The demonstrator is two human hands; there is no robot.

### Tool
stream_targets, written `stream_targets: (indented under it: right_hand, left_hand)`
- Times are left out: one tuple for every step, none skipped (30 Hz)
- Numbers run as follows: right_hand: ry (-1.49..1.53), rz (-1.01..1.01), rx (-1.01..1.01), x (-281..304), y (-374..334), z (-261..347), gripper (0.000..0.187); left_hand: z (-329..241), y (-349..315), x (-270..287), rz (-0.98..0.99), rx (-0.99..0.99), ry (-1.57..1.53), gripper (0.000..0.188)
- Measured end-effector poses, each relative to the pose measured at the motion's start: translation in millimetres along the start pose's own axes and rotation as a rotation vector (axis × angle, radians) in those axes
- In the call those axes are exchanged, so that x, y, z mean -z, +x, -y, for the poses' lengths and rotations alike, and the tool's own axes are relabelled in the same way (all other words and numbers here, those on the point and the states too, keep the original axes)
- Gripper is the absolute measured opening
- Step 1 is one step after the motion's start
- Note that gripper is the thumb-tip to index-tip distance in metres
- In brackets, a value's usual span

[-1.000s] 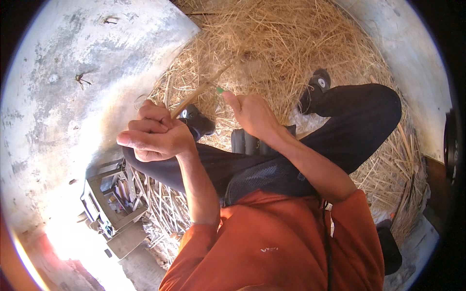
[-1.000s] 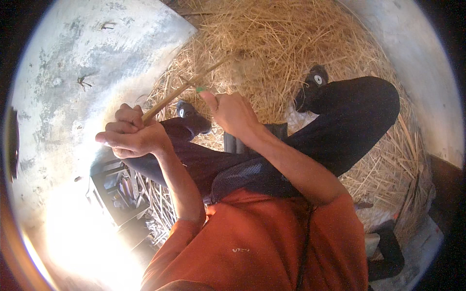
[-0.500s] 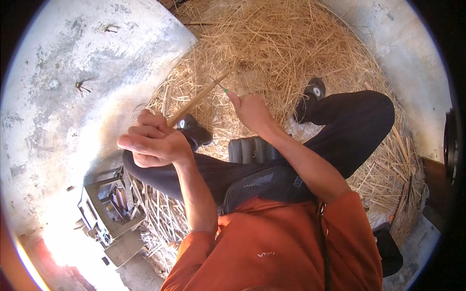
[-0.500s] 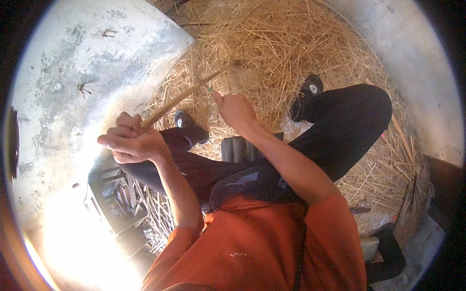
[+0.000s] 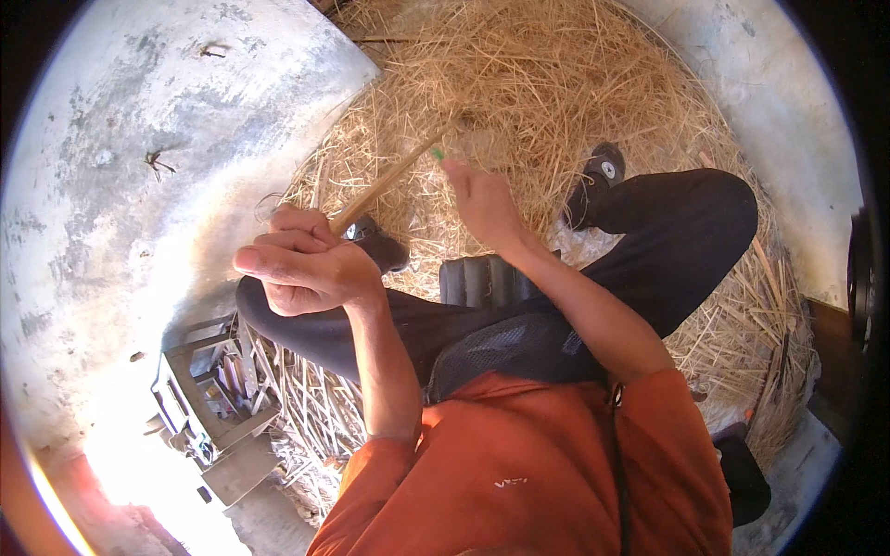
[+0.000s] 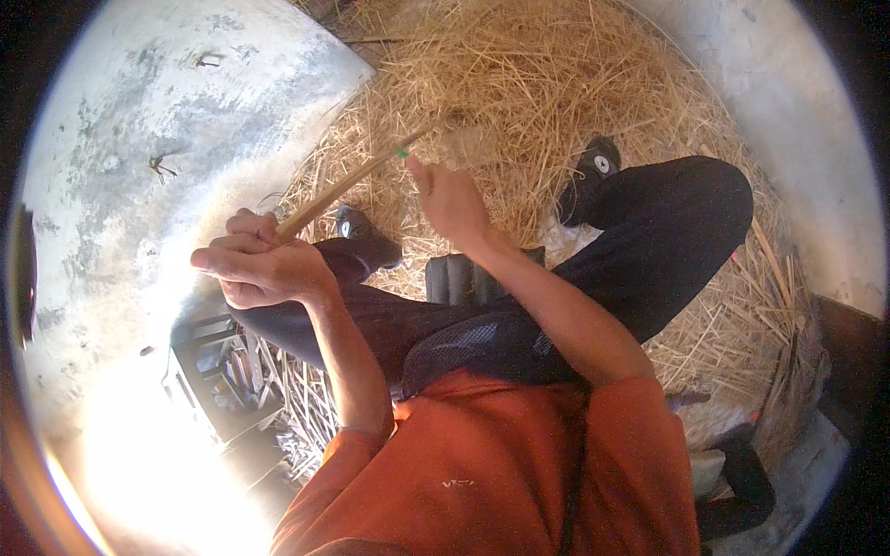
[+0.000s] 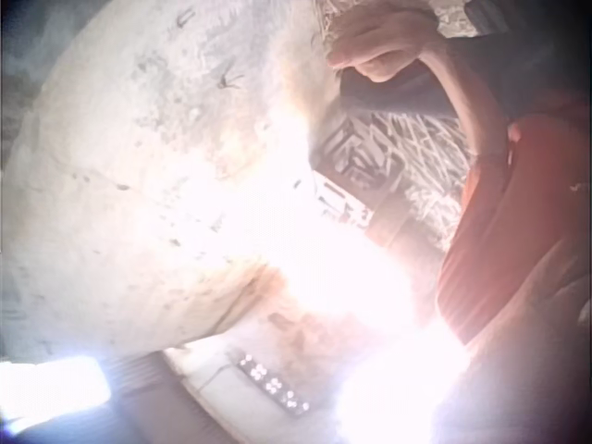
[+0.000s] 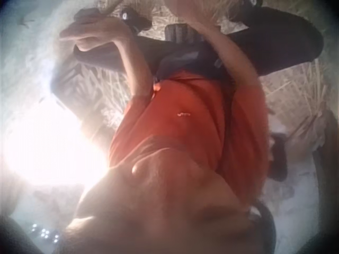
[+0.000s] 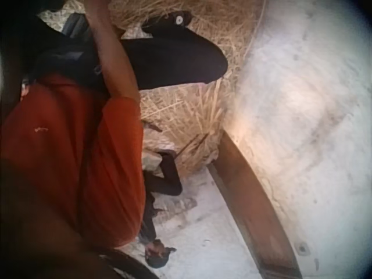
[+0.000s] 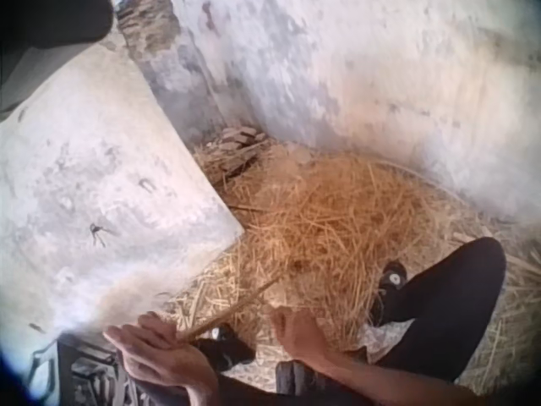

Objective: The person strips the bark from a long wooden stick using a green-handled utility knife. They hold the stick with their left hand and use their right hand to shave the wood along its length.

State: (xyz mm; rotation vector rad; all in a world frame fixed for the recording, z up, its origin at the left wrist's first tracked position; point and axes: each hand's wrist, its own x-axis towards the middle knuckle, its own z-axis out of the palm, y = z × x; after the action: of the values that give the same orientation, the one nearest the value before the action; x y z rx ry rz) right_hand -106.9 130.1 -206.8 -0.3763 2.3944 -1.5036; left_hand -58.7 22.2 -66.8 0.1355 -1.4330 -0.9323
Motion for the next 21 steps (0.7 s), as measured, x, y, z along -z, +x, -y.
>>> stream_targets:
  right_hand:
    - [0.025, 0.001, 0.073, -4, -5, 5, 0.061]
    - [0.05, 0.002, 0.147, -6, -7, 7, 0.057]
    - [-0.018, -0.008, 0.121, -11, -4, 0, 0.057]
    - [-0.091, -0.029, 0.084, -19, 0, -15, 0.056]
    - [-0.163, -0.049, 0.046, -25, 4, -31, 0.055]
    - [-0.17, -0.13, 0.153, -32, 11, -40, 0.056]
    - [-0.114, -0.06, 0.094, -26, 8, -26, 0.057]
    - [-0.06, 0.01, 0.035, -22, 6, -9, 0.057]
    - [-0.007, 0.073, -0.017, -16, 6, 5, 0.058]
    - [-0.026, 0.062, 0.02, -18, 3, 7, 0.059]
    - [-0.047, 0.051, 0.056, -20, 0, 8, 0.06]
    - [-0.067, 0.04, 0.082, -23, -6, 6, 0.061]
    - [-0.113, 0.022, 0.054, -23, -3, 2, 0.061]
    - [-0.16, 0.004, 0.026, -22, 4, -7, 0.061]
    - [-0.207, -0.017, 0.008, -20, 9, -9, 0.061]
    - [-0.19, -0.091, 0.1, -27, 6, -7, 0.063]
    - [-0.142, -0.034, 0.067, -29, 5, -7, 0.063]
    - [-0.086, 0.041, 0.036, -22, -3, 18, 0.063]
    - [-0.038, 0.09, 0.011, -14, -4, 32, 0.063]
    - [-0.018, -0.005, 0.153, -16, -5, 35, 0.064]
    - [-0.064, -0.029, 0.098, -21, 0, 22, 0.064]
  left_hand:
    - [-2, 2, -4, -0.041, 0.038, 0.042, 0.052]
    - [-5, 5, -8, -0.082, 0.076, 0.084, 0.052]
    - [-8, 7, -10, -0.123, 0.11, 0.131, 0.052]
    - [-5, 9, -8, -0.095, 0.113, 0.218, 0.054]
    - [-3, 10, -7, -0.091, 0.115, 0.234, 0.054]
    - [2, 14, -5, -0.084, 0.107, 0.25, 0.055]
    - [6, 16, -1, -0.091, 0.099, 0.282, 0.055]
    - [9, 18, 3, -0.075, 0.161, 0.391, 0.056]
    - [8, 20, 1, -0.088, 0.156, 0.361, 0.057]
    - [7, 21, -2, -0.102, 0.15, 0.331, 0.057]
    - [7, 23, -4, -0.117, 0.145, 0.301, 0.057]
    - [7, 21, -4, -0.107, 0.156, 0.314, 0.057]
    - [5, 19, -4, -0.09, 0.157, 0.345, 0.057]
    - [2, 16, -4, -0.072, 0.159, 0.376, 0.057]
    - [1, 15, -6, -0.062, 0.154, 0.403, 0.057]
    - [7, 20, -4, -0.088, 0.142, 0.374, 0.057]
    - [5, 19, -5, -0.081, 0.153, 0.392, 0.057]
    - [2, 22, -1, -0.077, 0.159, 0.429, 0.057]
    - [3, 23, -5, -0.072, 0.164, 0.437, 0.057]
    - [11, 24, -5, -0.082, 0.12, 0.382, 0.058]
    - [11, 22, -7, -0.071, 0.133, 0.384, 0.058]
